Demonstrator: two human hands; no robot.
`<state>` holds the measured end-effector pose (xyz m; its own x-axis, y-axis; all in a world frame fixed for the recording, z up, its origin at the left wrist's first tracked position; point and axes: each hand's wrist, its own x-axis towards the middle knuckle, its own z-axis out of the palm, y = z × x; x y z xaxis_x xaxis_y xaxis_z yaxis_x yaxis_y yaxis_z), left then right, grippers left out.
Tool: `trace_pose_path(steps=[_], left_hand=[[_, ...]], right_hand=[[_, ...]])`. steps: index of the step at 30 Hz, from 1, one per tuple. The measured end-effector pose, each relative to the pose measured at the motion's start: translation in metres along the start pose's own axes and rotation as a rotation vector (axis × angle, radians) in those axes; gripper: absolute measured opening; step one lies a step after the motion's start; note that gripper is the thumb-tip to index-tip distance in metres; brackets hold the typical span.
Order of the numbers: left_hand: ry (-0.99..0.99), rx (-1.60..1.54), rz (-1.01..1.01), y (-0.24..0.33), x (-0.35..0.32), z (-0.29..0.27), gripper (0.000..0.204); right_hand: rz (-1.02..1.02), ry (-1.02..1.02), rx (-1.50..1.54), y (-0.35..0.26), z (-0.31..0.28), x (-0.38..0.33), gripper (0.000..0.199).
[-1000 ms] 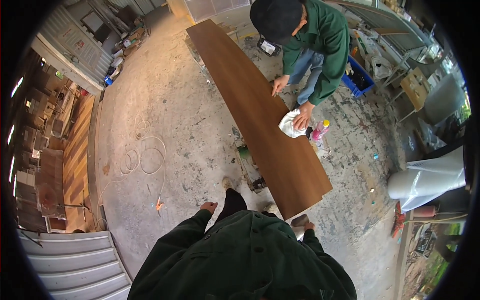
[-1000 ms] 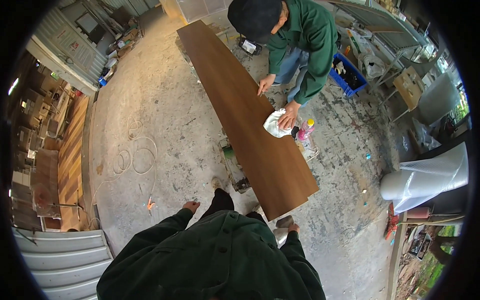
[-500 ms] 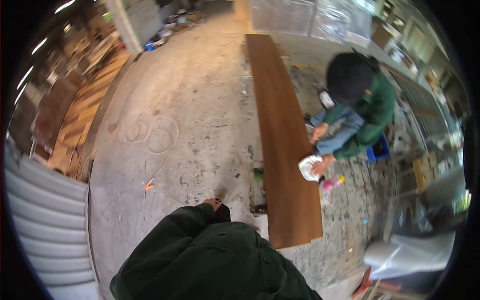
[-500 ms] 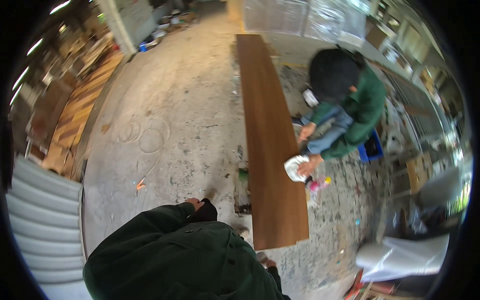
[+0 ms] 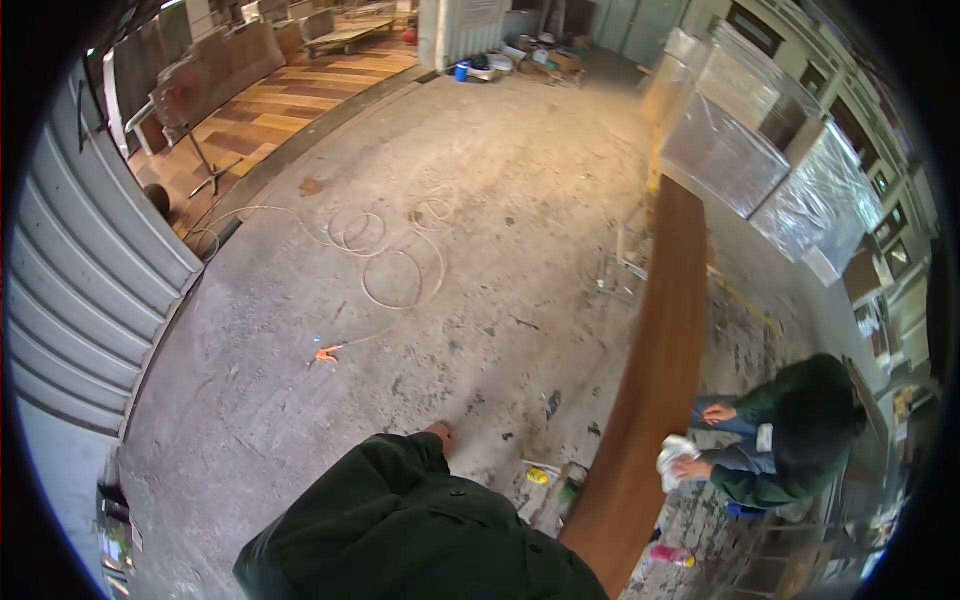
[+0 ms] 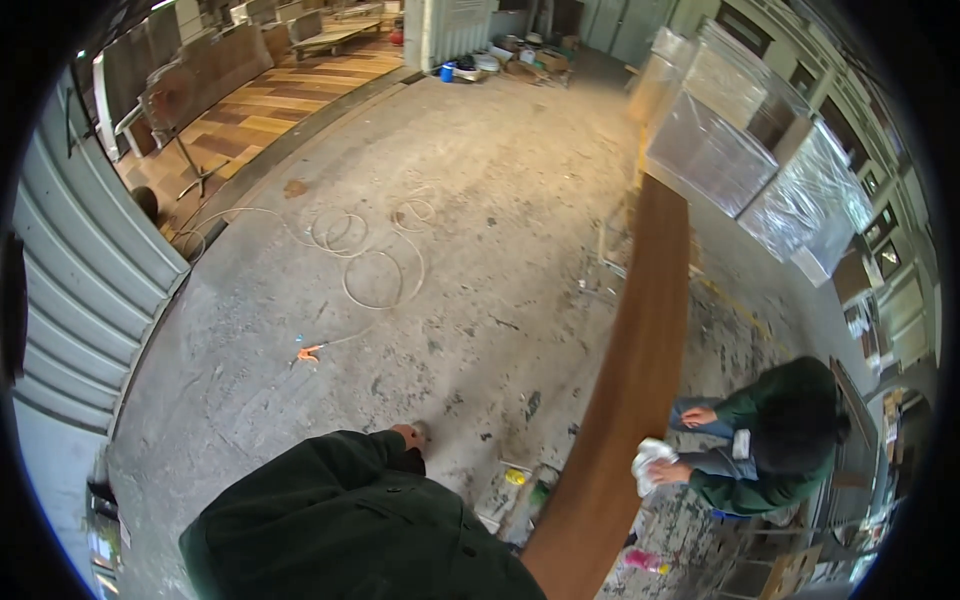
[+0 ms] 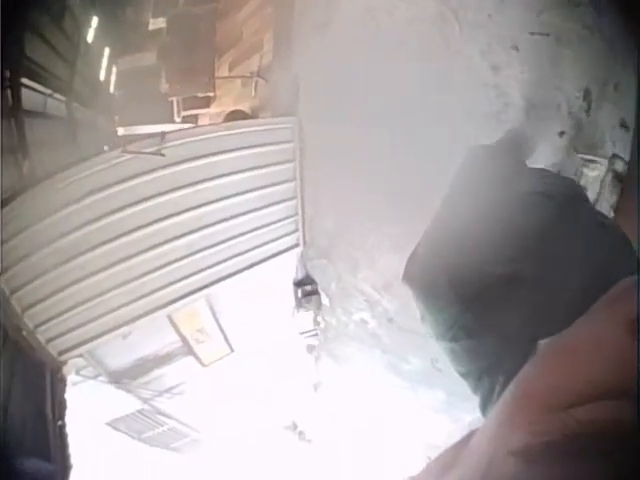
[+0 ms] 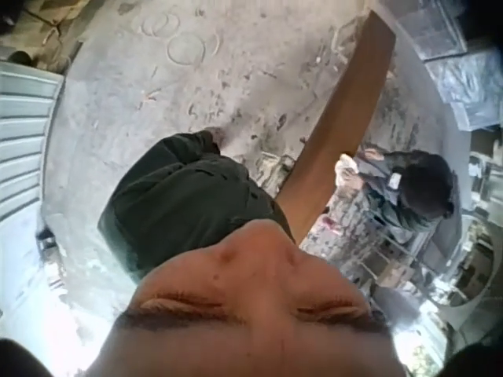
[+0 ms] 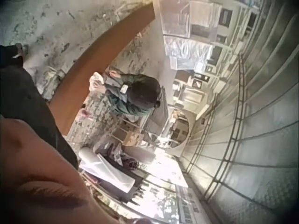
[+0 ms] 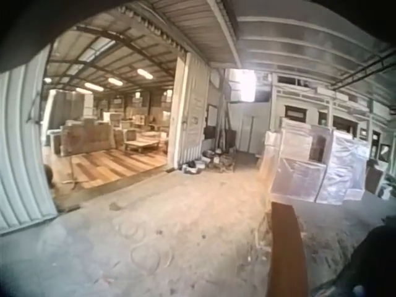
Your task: Cleaning and wiping a long wooden board with a cloth and cleaning liquid.
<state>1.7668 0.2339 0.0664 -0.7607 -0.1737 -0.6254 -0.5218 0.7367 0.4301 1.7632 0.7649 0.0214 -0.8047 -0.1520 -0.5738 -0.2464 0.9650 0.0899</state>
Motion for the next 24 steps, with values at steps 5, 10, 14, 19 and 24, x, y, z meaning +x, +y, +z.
trace_pose_path(steps=[5, 10, 14, 19, 24], left_hand=[[0.239, -0.206, -0.270, -0.106, 0.039, -0.087, 0.041], [0.448, -0.237, -0.463, -0.205, 0.039, -0.123, 0.038], [0.486, -0.433, -0.563, -0.223, 0.047, -0.126, 0.037], [0.413, -0.419, -0.828, -0.257, 0.036, -0.060, 0.037], [0.235, -0.664, -0.931, -0.211, 0.057, -0.073, 0.045]], right_hand=[[-0.018, 0.028, -0.023, -0.085, -0.045, 0.088, 0.026], [-0.016, 0.105, 0.286, -0.217, -0.170, 0.187, 0.024], [-0.175, 0.455, 0.783, -0.235, -0.216, 0.245, 0.021], [0.082, -0.094, 0.578, -0.238, -0.220, 0.328, 0.025], [-0.082, -0.168, 0.422, -0.135, -0.215, 0.458, 0.025]])
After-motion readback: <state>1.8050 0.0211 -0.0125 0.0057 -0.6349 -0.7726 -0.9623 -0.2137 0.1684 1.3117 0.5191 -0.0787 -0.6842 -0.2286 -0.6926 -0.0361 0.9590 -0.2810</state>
